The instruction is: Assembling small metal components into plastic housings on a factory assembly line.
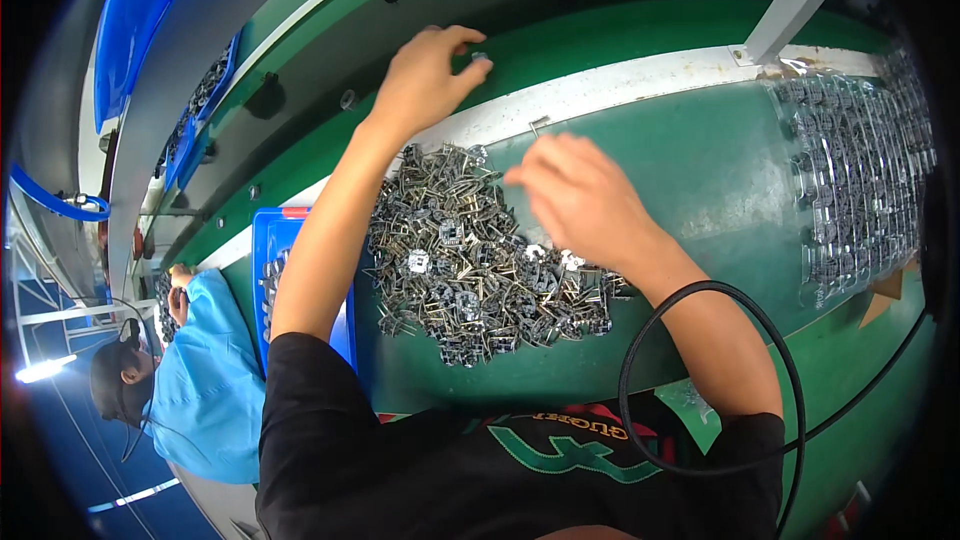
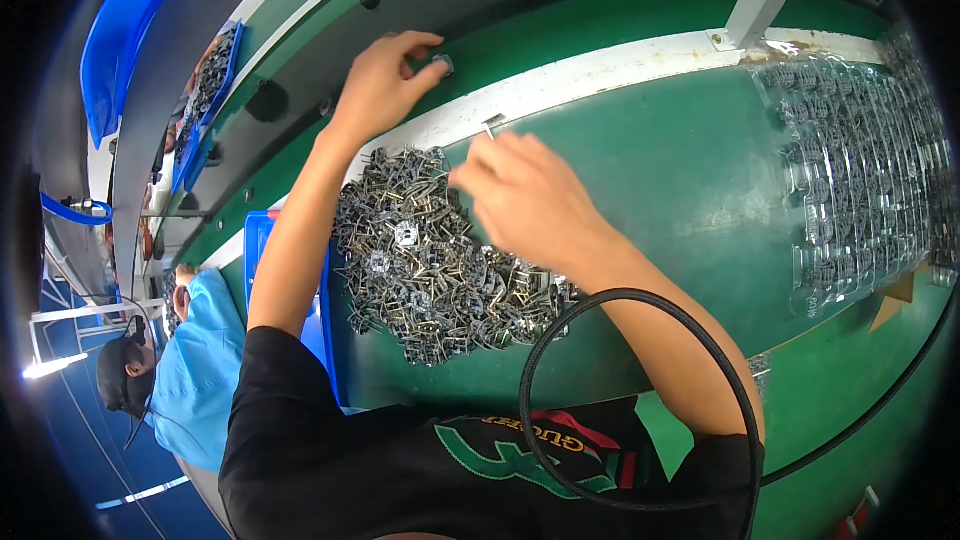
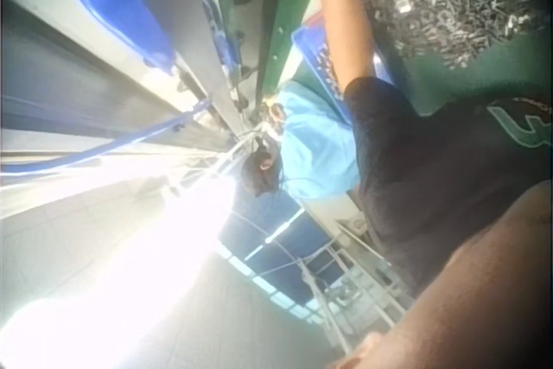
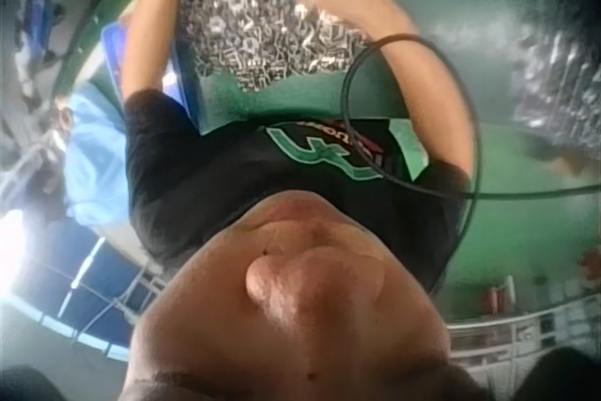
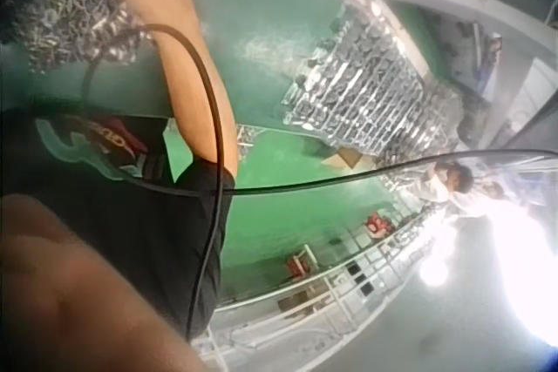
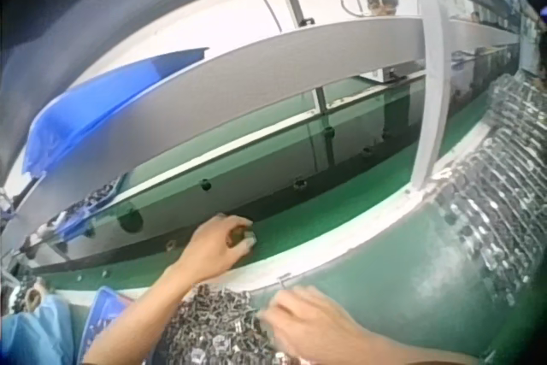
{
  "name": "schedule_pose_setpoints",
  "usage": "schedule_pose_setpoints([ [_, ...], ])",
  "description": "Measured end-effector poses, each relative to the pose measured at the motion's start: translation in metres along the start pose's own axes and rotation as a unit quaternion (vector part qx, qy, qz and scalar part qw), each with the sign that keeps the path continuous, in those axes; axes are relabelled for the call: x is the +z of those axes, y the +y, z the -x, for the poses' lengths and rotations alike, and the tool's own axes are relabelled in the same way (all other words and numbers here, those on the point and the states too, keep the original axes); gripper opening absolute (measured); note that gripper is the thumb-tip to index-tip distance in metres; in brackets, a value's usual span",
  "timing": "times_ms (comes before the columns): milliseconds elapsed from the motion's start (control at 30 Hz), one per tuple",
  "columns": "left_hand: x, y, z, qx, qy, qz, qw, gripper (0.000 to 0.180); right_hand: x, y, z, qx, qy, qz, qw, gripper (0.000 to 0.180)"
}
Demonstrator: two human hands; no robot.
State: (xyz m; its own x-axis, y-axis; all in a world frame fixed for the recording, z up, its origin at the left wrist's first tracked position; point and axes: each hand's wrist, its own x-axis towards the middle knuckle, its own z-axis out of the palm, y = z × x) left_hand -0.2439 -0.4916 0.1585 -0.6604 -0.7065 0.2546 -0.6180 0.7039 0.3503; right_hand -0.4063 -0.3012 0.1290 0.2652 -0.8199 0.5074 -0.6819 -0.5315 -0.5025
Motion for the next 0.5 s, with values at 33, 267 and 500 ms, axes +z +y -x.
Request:
schedule_pose_setpoints([
  [33, 0.005, 0.004, -0.001, 0.004, -0.012, -0.011, 1.0, 0.031, -0.004, 0.002, -0.006, 0.002, 0.041, 0.05, 0.998, 0.028],
  [267, 0.006, -0.003, 0.003, -0.088, -0.045, 0.175, 0.98, 0.027, -0.003, 0.029, -0.01, 0.028, 0.015, 0.138, 0.99, 0.032],
  [500, -0.028, 0.058, 0.063, -0.151, -0.079, 0.511, 0.842, 0.017, -0.026, 0.013, -0.004, 0.146, 0.126, -0.121, 0.974, 0.02],
])
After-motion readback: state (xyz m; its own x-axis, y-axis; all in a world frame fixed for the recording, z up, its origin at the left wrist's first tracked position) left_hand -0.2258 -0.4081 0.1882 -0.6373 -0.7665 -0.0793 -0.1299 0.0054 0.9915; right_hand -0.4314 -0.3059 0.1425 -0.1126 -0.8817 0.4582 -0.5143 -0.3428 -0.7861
